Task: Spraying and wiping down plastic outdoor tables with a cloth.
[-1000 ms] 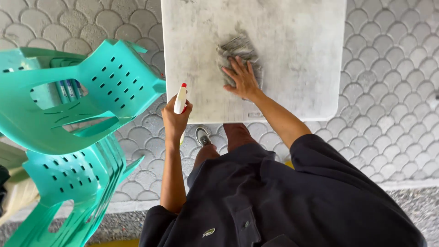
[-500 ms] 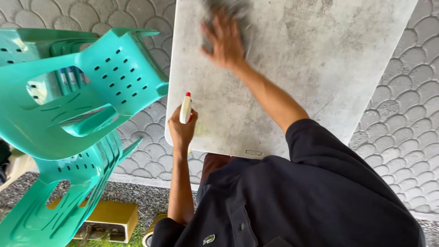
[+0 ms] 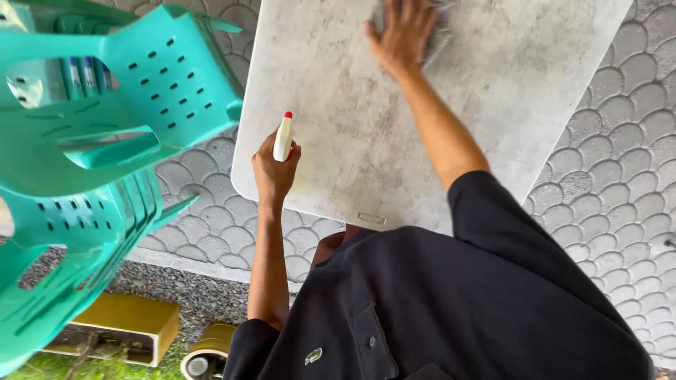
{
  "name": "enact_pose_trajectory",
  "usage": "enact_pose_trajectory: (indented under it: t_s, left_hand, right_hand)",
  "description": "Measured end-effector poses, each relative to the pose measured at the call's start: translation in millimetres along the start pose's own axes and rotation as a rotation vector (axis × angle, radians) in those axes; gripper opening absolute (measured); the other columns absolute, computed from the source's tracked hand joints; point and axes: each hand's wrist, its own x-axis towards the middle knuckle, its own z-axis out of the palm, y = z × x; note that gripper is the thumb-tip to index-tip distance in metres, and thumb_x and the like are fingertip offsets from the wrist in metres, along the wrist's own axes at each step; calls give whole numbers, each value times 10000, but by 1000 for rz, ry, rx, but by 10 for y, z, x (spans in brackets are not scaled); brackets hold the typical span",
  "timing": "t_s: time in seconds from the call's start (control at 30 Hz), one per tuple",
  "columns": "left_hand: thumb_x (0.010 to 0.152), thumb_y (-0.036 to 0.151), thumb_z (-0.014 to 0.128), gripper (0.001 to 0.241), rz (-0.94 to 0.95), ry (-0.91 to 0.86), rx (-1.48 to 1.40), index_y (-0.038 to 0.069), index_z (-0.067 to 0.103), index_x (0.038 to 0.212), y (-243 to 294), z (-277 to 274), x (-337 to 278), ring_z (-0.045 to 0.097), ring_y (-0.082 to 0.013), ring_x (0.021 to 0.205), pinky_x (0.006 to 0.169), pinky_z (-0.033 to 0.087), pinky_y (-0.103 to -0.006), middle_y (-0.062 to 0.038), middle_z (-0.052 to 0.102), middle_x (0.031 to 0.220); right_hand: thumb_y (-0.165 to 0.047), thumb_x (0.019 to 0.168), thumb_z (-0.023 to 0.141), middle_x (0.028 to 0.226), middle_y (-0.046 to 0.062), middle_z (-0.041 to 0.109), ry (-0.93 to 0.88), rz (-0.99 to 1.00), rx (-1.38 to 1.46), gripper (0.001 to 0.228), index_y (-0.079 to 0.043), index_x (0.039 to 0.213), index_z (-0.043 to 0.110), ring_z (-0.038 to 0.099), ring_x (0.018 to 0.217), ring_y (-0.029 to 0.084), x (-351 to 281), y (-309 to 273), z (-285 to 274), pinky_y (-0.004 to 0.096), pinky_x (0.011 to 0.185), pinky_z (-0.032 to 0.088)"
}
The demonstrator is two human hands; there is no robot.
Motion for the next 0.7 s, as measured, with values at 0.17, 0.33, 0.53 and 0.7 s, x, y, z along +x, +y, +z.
enact_pose_trajectory:
  t_s: [0.17, 0.33, 0.53, 0.7]
  left_hand:
    - [778, 14, 719, 315, 4, 70, -20, -4, 730, 1093, -132, -33, -636, 606, -159, 645, 623, 520, -289, -80, 711, 801]
    - [744, 113, 782, 363, -36, 150, -38, 95, 759, 1106, -444, -63, -1459, 739, -284, 873, 868, 538, -399, -66, 756, 858]
    - [777, 141, 734, 133, -87, 306, 31, 163, 729, 908, -603, -128, -2487, 713, -272, 742, 850, 538, -387, -15, 741, 788]
    - [778, 105, 738, 190, -123, 285, 6, 167, 778, 954, -299, 34, -2964, 720, -219, 775, 872, 516, -371, -16, 755, 798]
  right_hand:
    - [-748, 1075, 287, 1713, 136, 51, 77, -644, 155, 730, -321, 1662, 202, 46, 1545, 414, -1742, -963, 276, 714, 1213, 152]
    - [-642, 948, 531, 1668, 42, 349, 83, -959, 282, 637, -399, 1533, 464, 234, 1552, 377, -2912, -368, 115, 609, 1201, 225]
    - [-484, 981, 728, 1400, 235, 551, 350, -478, 133, 578, -193, 1469, 622, 478, 1314, 484, -2457, 957, 76, 665, 1005, 378]
    - [-505, 975, 715, 1424, 287, 528, 196, -415, 152, 657, -242, 1533, 488, 498, 1295, 518, -2819, 134, 73, 688, 1022, 360]
